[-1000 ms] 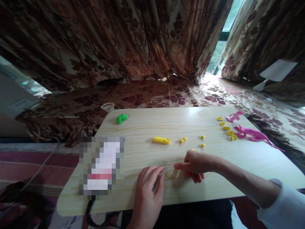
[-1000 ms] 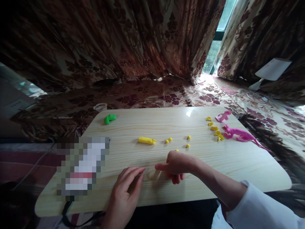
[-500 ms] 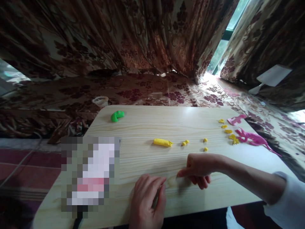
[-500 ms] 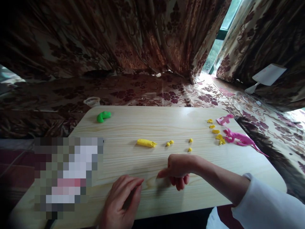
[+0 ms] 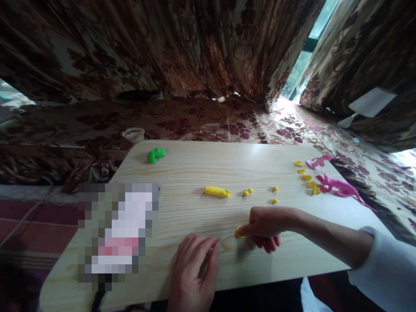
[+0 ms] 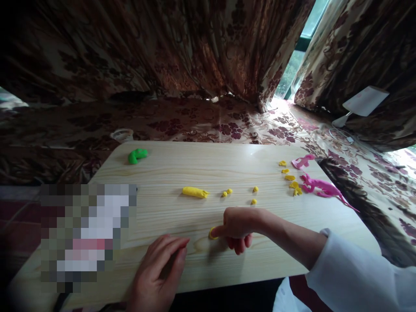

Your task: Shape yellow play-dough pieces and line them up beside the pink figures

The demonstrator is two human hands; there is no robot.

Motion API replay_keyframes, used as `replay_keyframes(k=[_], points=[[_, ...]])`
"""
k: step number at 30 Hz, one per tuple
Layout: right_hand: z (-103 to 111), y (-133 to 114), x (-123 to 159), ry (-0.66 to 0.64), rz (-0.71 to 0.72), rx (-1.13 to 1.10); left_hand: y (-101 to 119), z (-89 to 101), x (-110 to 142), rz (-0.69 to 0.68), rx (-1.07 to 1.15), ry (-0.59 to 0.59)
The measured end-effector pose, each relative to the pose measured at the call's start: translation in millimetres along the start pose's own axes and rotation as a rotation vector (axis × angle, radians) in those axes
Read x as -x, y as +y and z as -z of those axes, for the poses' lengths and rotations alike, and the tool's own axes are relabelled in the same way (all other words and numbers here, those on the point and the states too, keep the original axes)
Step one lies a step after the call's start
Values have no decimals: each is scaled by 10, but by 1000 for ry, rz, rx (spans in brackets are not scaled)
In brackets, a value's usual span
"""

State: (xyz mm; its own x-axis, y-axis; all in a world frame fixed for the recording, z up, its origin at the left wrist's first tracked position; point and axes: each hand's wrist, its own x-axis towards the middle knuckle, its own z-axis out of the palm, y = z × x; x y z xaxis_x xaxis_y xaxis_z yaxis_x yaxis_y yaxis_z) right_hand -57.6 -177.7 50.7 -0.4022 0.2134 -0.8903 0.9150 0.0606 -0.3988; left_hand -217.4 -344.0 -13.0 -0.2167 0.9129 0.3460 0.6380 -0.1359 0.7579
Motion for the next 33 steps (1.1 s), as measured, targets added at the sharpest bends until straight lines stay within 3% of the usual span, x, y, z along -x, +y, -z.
replay_keyframes(k=[4, 8, 13, 18, 24, 33], points=[[-128, 9, 232, 119, 134, -45, 223, 39, -54, 230, 220, 29], [-348, 155, 431, 296, 372, -212, 589, 20, -205, 444, 525, -123], [-468, 319, 512, 285, 494, -355, 898, -116, -340, 405, 743, -215], [-373, 451, 588, 190, 598, -524, 1012, -209, -369, 481, 674, -210], [-389, 538, 602, 576, 767, -440, 1077, -311, -438, 519, 602, -279], [-450, 616, 472, 787, 863, -424, 1016, -354, -483, 448, 566, -391]])
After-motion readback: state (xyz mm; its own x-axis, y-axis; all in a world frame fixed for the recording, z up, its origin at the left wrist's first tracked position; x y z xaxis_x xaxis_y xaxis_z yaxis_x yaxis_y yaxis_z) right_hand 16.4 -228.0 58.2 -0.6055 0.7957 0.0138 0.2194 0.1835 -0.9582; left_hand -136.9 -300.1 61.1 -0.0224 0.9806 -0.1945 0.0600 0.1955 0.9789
